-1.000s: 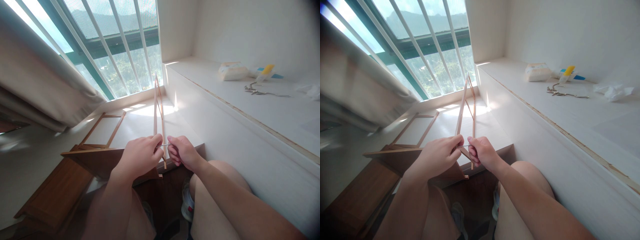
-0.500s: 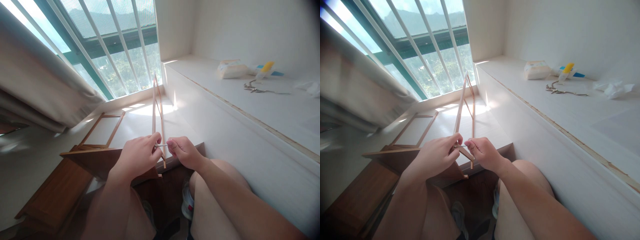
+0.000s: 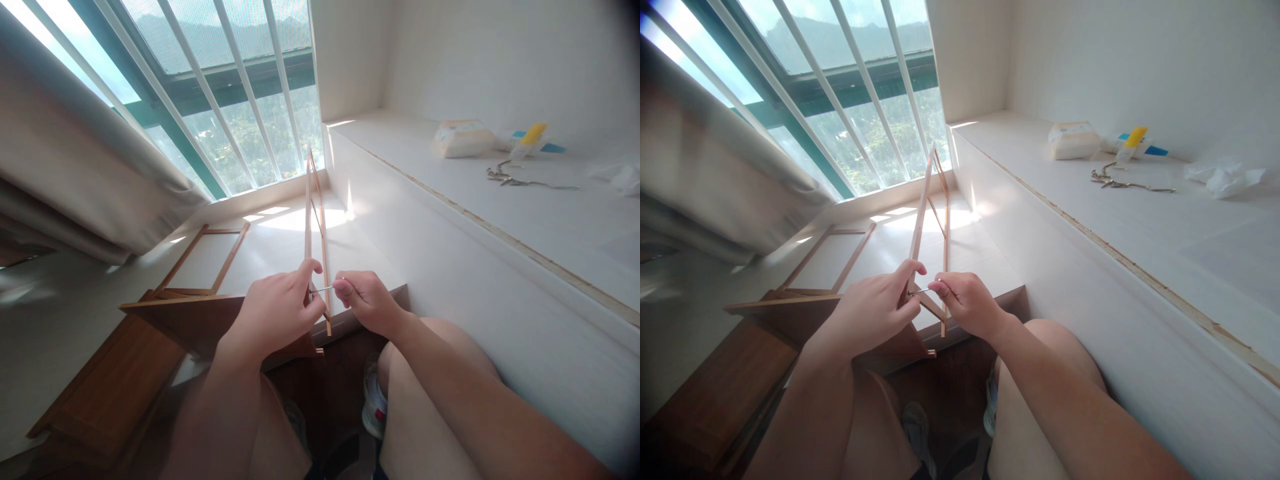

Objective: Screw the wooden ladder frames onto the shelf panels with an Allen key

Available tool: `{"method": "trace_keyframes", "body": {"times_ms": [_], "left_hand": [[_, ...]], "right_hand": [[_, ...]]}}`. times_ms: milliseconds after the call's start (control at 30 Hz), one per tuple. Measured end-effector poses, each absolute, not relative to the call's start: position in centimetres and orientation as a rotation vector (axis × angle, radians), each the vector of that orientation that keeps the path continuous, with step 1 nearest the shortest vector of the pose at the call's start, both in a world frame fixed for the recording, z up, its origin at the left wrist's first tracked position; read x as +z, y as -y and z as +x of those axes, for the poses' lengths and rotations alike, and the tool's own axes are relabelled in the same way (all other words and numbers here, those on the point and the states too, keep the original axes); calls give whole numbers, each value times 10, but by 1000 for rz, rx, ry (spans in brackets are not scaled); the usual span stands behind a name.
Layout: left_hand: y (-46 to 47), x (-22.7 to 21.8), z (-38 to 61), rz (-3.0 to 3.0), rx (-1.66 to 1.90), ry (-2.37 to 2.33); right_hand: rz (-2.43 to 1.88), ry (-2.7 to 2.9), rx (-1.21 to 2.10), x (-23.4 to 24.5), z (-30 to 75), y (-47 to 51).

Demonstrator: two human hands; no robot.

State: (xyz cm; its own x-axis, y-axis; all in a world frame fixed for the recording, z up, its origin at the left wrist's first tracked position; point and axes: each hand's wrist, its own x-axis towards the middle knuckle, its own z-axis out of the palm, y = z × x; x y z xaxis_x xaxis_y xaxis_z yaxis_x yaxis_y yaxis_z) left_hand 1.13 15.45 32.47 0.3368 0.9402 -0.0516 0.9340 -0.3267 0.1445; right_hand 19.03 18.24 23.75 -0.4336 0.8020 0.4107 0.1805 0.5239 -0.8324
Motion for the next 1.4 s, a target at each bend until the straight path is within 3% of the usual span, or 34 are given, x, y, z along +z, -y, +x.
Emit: {"method": "trace_keyframes", "body": {"times_ms": [1400], "left_hand": [[-156, 318, 5, 2490, 110, -1686]], "right_hand": [[-652, 1872, 571, 217, 181, -186]]}}
